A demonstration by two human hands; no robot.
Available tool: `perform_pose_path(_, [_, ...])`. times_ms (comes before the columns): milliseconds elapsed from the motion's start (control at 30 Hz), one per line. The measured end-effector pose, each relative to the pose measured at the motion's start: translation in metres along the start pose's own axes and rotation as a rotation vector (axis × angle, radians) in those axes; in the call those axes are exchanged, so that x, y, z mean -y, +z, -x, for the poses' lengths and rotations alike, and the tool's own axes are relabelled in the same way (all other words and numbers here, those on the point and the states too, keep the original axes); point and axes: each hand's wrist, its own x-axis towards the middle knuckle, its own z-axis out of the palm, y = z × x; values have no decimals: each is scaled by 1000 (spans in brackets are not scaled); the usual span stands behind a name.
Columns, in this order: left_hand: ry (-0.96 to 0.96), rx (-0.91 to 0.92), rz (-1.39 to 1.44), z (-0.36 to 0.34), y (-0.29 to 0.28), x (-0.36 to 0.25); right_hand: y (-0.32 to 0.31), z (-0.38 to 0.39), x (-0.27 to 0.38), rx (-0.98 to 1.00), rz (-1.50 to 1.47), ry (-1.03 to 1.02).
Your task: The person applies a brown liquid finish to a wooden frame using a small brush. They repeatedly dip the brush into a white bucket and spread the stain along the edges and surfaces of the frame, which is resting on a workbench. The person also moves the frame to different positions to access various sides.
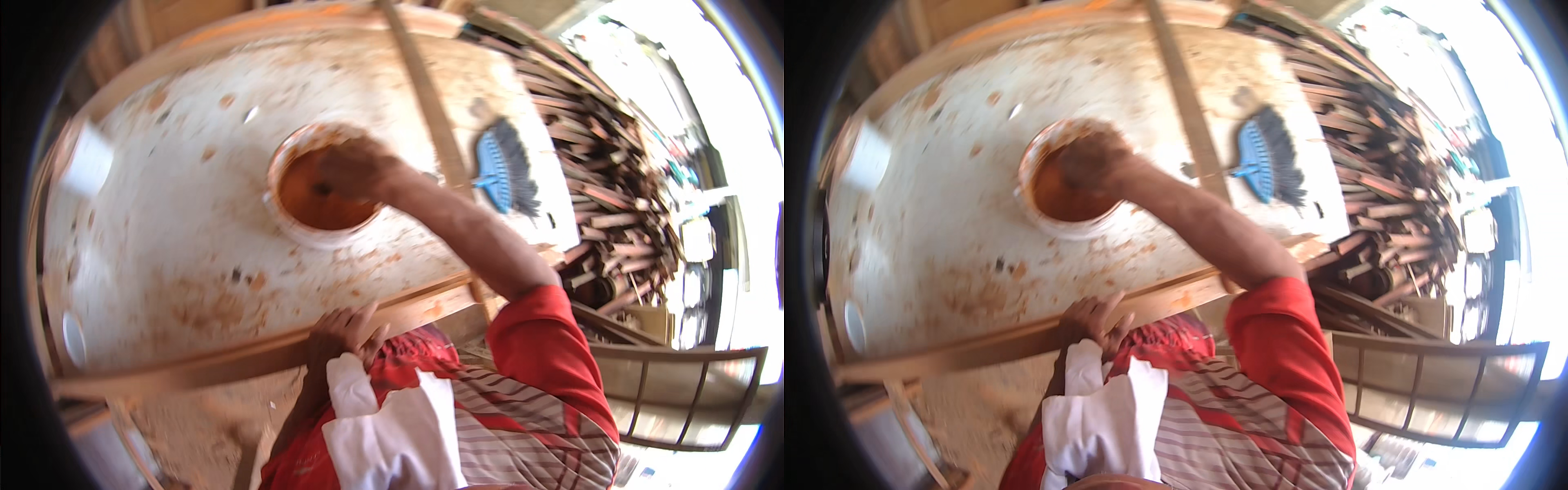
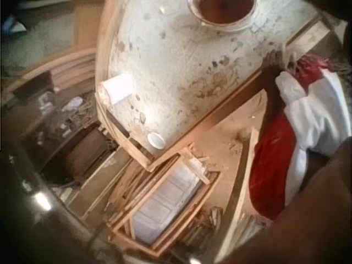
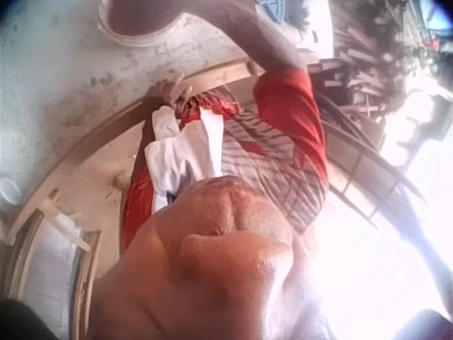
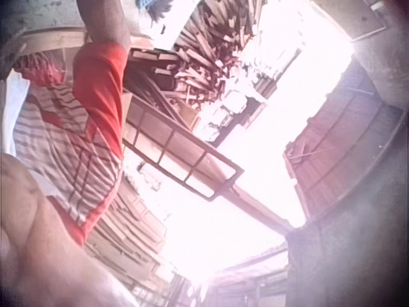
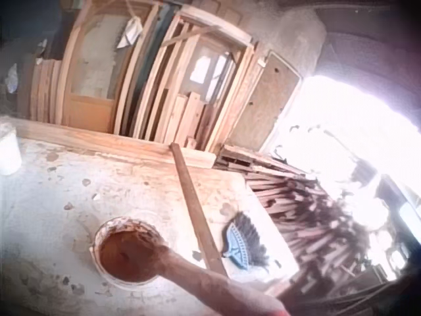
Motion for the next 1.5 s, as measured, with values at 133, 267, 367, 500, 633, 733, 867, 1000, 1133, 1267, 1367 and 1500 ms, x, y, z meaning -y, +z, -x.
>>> perform_pose_path(133, [49,-116,71,6,11,16,-48,19,7,115,-325,8])
perform_pose_path(267, [-50,-25,72,8,-9,5,-24,43,-14,-258,-466,34])
perform_pose_path(367, [-60,70,89,17,-13,8,-25,84,-14,-349,-556,171])
perform_pose_path(500, [-21,24,55,17,-11,12,-13,104,-8,-454,-620,223])
perform_pose_path(633, [-42,44,44,9,-12,2,7,121,-6,-562,-718,316])
perform_pose_path(733, [-131,71,39,2,-9,-5,31,129,2,-468,-619,406])
perform_pose_path(867, [-79,56,-63,-3,-1,-6,57,165,5,-610,-785,449])
perform_pose_path(1000, [-121,83,-175,-7,3,-13,75,240,2,-676,-1043,468])
perform_pose_path(1133, [-201,69,-226,-4,6,-22,97,336,-3,-579,-1381,684])
perform_pose_path(1267, [-283,64,-265,-1,12,-27,156,421,-21,-675,-1333,938])
perform_pose_path(1367, [-297,61,-288,0,18,-23,194,464,-41,-709,-1045,1033])
perform_pose_path(1500, [-298,51,-329,-3,19,-28,206,485,-59,-571,-468,931])
